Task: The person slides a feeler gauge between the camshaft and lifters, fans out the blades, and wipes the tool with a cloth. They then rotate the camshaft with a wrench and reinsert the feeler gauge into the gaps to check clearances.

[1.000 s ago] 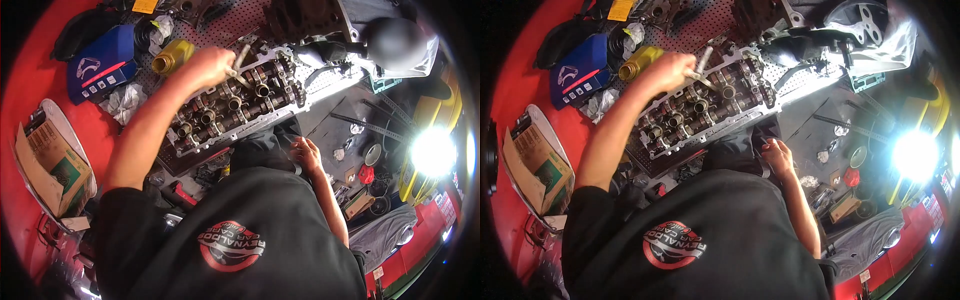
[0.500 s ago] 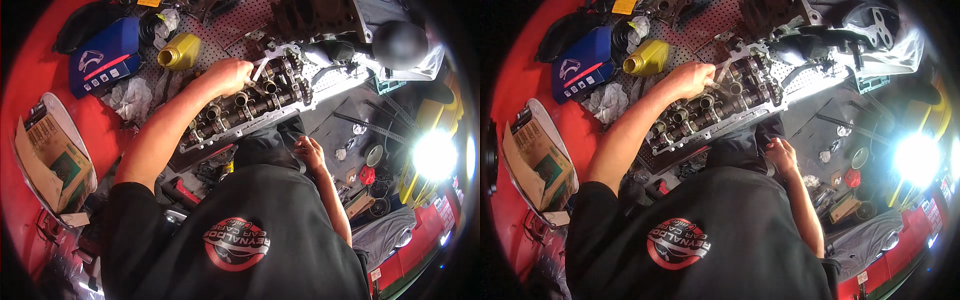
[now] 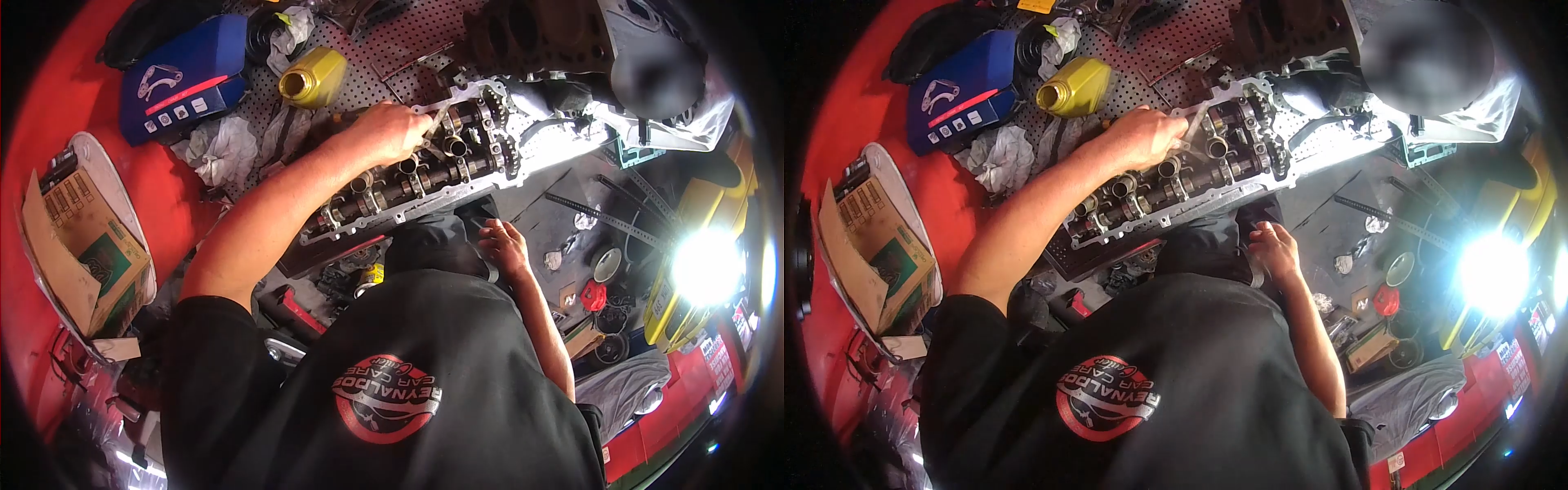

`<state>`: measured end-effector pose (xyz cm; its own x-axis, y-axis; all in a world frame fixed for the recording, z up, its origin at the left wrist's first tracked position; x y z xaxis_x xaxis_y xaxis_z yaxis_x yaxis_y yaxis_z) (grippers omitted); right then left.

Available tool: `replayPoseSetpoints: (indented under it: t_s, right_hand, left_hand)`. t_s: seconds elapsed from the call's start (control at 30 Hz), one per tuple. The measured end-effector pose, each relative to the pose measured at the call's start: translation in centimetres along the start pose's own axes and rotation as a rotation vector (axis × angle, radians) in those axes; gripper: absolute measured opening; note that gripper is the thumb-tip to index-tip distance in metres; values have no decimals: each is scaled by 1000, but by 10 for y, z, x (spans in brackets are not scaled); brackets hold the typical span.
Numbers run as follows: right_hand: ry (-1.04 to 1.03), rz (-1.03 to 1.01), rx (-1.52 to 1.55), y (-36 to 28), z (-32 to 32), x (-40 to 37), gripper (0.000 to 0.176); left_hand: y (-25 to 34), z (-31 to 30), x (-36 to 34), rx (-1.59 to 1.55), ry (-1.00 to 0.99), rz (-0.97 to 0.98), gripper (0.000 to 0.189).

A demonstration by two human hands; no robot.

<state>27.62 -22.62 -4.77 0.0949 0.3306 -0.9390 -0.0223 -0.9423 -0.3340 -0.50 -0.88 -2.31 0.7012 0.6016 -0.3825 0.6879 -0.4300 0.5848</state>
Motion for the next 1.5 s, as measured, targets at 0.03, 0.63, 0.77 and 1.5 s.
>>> replayPoseSetpoints:
  t_s: [0.03,0.63,0.77,1.5]
  right_hand:
    - [4,-19,-11,0,-1,0,37]
    - [50,-53,-107,-2,-6,-6,35]
    - [62,-54,-96,5,-16,-7,33]
    - [-498,-676,232,-104,-60,-112,34]
  left_hand:
    - [4,0,-2,35,45,28,12]
    - [5,-3,13,-37,-93,-3,12]
    - [2,-7,13,-6,-74,-29,6]
    - [188,14,-23,-1301,419,-35,8]
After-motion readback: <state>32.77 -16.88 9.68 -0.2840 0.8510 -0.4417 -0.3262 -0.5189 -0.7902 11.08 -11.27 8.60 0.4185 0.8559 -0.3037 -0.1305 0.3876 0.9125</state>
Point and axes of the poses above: each hand's wrist, its own x-axis towards the middle knuckle, its own z-axis out of the palm, y = z × x, the point moved 3 cm from there along x, towards the middle knuckle, and after that the axes turned 2 degrees about -x, right-handed, at the moved point
